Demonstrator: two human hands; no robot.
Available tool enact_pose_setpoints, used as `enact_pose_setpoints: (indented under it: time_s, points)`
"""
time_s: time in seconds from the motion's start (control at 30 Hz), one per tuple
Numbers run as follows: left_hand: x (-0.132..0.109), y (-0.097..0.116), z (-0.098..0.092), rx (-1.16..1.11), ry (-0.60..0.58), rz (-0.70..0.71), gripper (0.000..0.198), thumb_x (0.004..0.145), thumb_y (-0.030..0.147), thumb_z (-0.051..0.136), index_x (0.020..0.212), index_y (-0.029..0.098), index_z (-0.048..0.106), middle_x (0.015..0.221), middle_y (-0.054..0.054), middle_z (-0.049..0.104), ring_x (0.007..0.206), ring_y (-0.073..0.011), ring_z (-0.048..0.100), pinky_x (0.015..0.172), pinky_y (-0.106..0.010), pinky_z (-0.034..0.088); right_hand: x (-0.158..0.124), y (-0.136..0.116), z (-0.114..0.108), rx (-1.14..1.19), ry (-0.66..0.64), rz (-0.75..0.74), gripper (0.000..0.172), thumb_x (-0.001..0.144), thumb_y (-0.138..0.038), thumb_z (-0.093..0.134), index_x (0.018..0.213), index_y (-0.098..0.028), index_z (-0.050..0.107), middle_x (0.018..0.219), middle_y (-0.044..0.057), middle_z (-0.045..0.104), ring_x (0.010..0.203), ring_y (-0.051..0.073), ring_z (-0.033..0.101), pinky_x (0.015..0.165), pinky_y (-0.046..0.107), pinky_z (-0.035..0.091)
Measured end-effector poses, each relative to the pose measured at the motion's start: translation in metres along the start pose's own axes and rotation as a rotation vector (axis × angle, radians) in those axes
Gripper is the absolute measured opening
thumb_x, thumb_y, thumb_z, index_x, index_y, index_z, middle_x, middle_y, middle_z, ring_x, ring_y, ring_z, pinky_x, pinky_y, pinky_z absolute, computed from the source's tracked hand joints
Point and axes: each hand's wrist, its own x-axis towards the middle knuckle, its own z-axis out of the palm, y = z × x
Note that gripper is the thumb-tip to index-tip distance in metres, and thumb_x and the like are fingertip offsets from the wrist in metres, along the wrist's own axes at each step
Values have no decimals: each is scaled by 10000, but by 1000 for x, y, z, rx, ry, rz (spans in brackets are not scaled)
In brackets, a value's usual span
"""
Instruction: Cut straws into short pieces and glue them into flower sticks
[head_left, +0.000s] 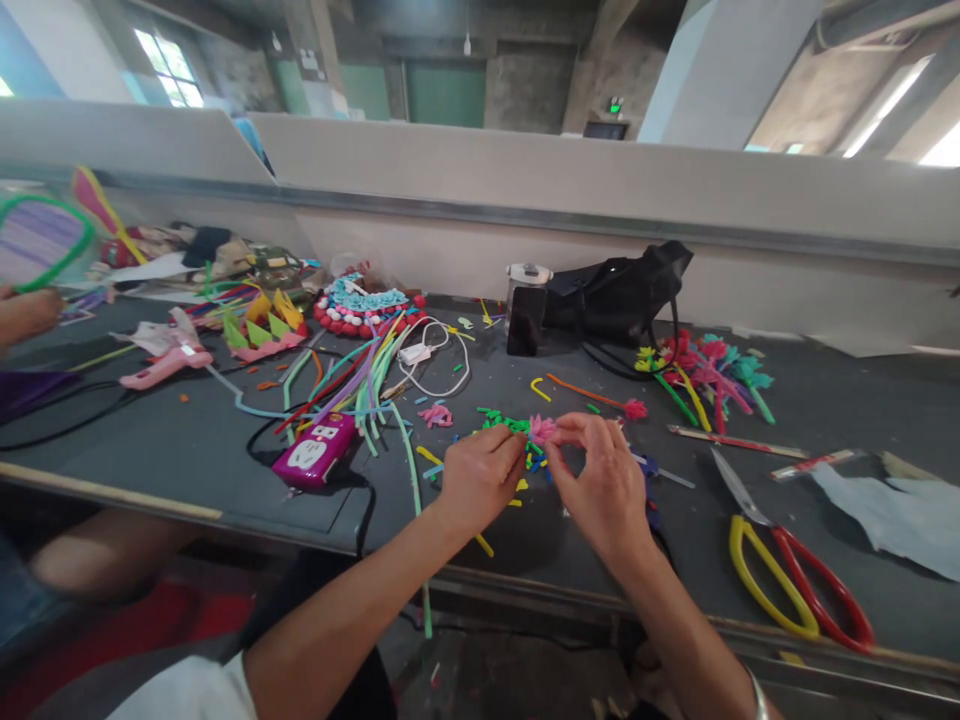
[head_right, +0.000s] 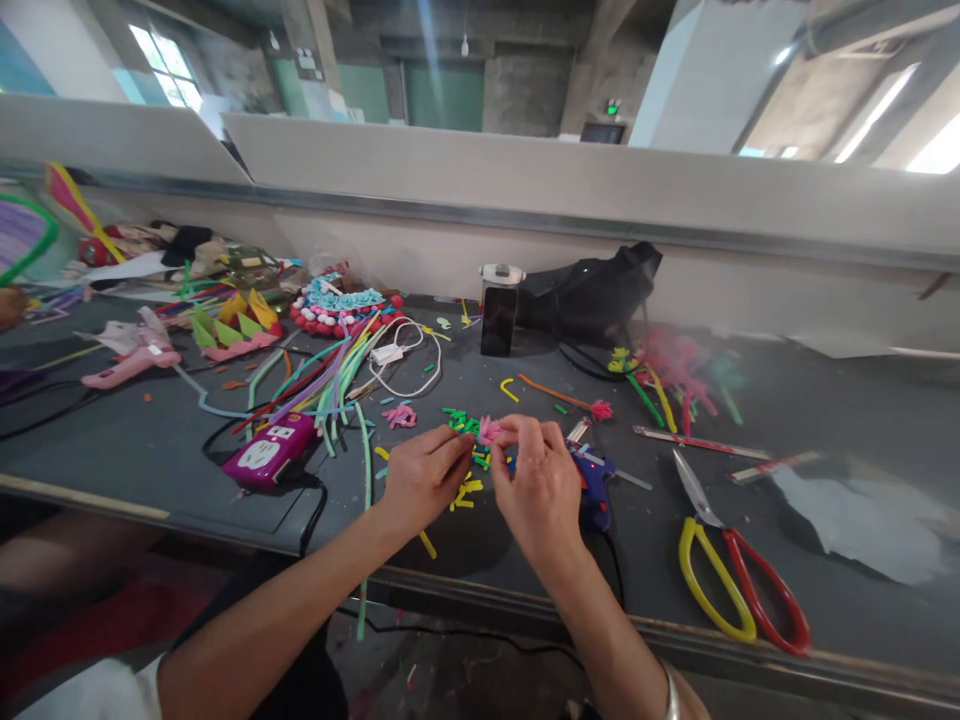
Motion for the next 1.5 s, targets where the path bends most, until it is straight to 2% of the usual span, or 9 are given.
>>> enact_pose_setpoints:
  time_s: [0.17,0.63,0.77,1.0,1.17,1.23,1.3,1.4,1.5]
  points:
    - [0,1,-3,50,-19,73,126,909,186,516,909,150,637,746,-28,643,670,-151,599,575,-261,438,-1,0,0,-29,-8,22,160,836,-170,598,957,-237,519,859,24,714,846,230,613,746,336,473]
    - [-1,4,-2,99,-102,140,128,910,175,511,923,139,633,765,-45,657,701,-175,613,627,-293,467,-3,0,1,-105,-52,45,132,821,-151,519,930,-226,510,894,60,701,822,241,582,694,342,446]
    - [-2,3,-2,93,-119,176,132,912,170,499,927,148,628,779,-48,659,712,-179,610,632,-302,463,-4,2,1,-89,-75,39,161,818,-135,517,951,-225,502,828,43,685,798,239,569,704,345,438]
    - [-3,0,-1,103,-162,239,152,899,158,512,1000,140,624,791,-48,662,740,-178,618,656,-305,467,-5,9,2,-105,-118,53,99,846,-166,527,924,-223,511,799,35,663,774,228,562,701,338,428]
    - [-2,0,-1,75,-137,243,139,891,157,521,970,131,632,776,-47,661,718,-176,618,646,-298,468,-5,11,2,-111,-119,45,55,853,-189,547,897,-220,534,766,30,666,760,226,569,687,330,422]
    - [0,0,-2,26,-107,196,130,893,158,517,919,136,643,756,-49,660,703,-170,619,633,-286,464,-4,9,-2,-108,-112,53,55,853,-208,575,900,-218,549,758,23,676,762,225,575,691,327,428]
    - [2,1,-3,-73,-75,73,146,895,157,509,871,147,653,745,-50,660,686,-155,614,618,-266,456,-2,7,-8,-90,-81,57,81,854,-235,595,926,-217,562,762,19,682,753,221,583,696,325,440]
    - [5,3,-6,-347,-43,-221,134,866,161,542,829,165,671,742,-36,656,670,-128,592,617,-240,436,-1,4,-18,-38,16,85,135,863,-273,601,982,-214,574,789,15,680,727,196,595,700,311,463]
    - [10,7,-12,-748,-58,-608,94,816,229,618,768,167,671,636,10,587,568,-95,515,535,-214,377,-2,1,-25,-4,108,127,103,880,-281,589,961,-218,588,813,10,667,715,170,605,680,288,468]
